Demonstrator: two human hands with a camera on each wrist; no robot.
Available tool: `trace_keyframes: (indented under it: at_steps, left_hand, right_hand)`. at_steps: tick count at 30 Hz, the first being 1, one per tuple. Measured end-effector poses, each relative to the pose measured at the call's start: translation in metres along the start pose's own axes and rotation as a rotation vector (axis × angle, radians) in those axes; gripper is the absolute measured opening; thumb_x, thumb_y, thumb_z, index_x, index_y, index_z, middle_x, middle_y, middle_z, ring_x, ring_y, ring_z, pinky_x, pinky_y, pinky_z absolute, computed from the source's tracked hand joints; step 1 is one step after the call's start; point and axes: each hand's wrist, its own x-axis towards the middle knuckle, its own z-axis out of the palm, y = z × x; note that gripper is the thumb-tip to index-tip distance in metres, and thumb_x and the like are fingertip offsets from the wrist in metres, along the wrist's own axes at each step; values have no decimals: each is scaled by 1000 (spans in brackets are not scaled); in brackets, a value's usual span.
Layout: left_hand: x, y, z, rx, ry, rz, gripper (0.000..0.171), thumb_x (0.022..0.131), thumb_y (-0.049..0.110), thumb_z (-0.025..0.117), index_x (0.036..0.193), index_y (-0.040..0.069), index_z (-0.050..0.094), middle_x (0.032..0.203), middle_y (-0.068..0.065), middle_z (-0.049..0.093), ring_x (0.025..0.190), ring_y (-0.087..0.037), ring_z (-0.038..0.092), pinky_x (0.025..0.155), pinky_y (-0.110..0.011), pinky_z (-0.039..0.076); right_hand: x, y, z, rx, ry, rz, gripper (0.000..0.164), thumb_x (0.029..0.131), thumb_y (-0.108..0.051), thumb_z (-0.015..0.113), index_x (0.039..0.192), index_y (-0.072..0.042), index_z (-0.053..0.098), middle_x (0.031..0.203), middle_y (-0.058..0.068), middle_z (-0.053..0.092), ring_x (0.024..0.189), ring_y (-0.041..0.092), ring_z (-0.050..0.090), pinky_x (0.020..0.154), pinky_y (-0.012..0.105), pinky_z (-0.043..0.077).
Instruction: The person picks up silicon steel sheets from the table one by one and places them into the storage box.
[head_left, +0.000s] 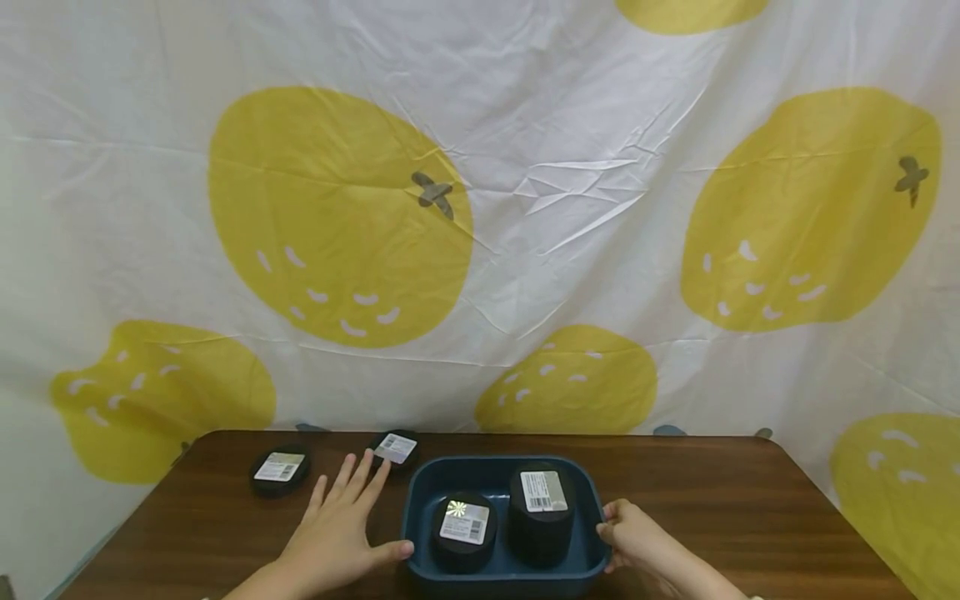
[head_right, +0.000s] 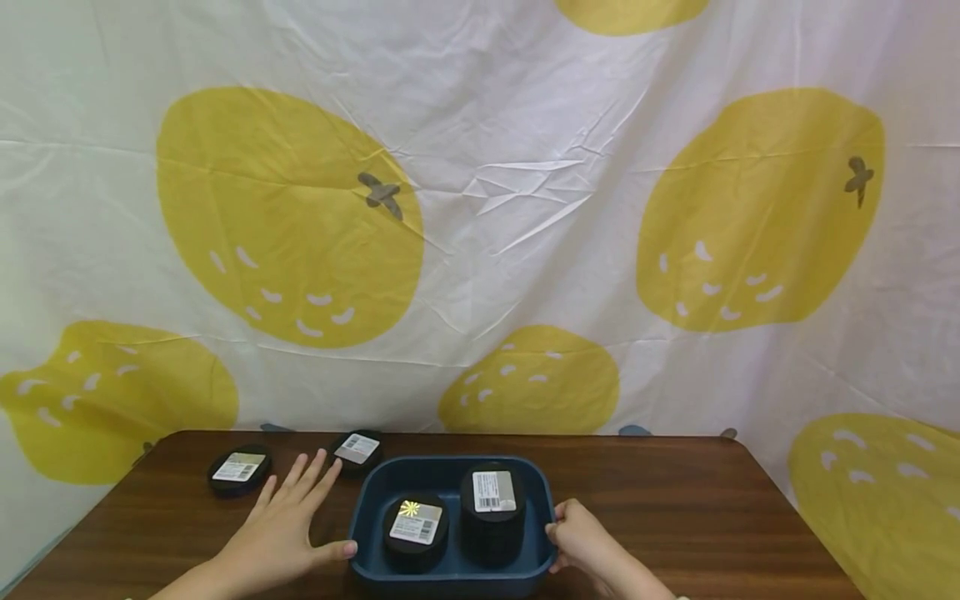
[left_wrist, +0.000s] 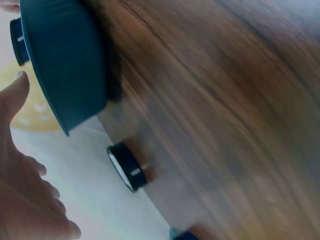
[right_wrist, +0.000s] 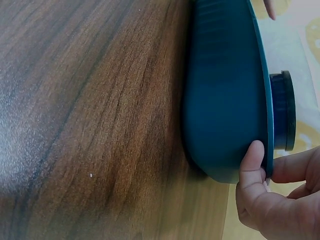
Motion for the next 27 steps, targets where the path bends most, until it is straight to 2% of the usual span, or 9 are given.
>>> trace_keyframes:
  at_steps: [6, 10, 17, 23, 27]
  left_hand:
    - [-5, -15, 1, 1, 53, -39, 109, 65, 75, 60, 146, 8, 29, 152, -20, 16, 139, -41, 6, 104, -64, 2]
    - [-8, -25, 3, -5, 54, -75, 108, 67, 72, 62, 146, 7, 29, 152, -21, 14, 139, -41, 5, 102, -67, 0]
    - [-13, -45, 1, 28, 43, -122, 109, 67, 73, 60, 145, 4, 28, 150, -26, 13, 138, -42, 4, 100, -69, -1]
    - [-15, -61, -2, 43, 27, -167, 112, 68, 74, 59, 145, 0, 24, 149, -29, 12, 136, -46, 7, 99, -70, -2]
    - [-15, -73, -6, 34, 45, -182, 113, 71, 72, 57, 146, -3, 18, 149, -32, 6, 136, -48, -1, 97, -71, -8]
  right_hand:
    - [1, 1, -3, 18, -11, -3, 11, 88, 10, 38, 95, 12, 30, 81, 16, 42, 60, 19, 46, 49, 25, 46]
    - [1, 0, -1, 22, 18, 12, 11, 88, 10, 39, 95, 11, 31, 82, 16, 40, 61, 20, 44, 49, 25, 45]
    - [-1, 0, -1, 18, -15, 4, 10, 88, 9, 38, 94, 11, 30, 81, 16, 42, 59, 18, 47, 50, 24, 45]
    - [0, 0, 1, 18, 3, 5, 10, 88, 9, 38, 94, 12, 31, 81, 17, 42, 60, 19, 45, 49, 24, 45]
    - [0, 0, 2, 16, 13, 9, 11, 88, 9, 39, 96, 13, 31, 81, 17, 42, 60, 19, 45, 49, 24, 45]
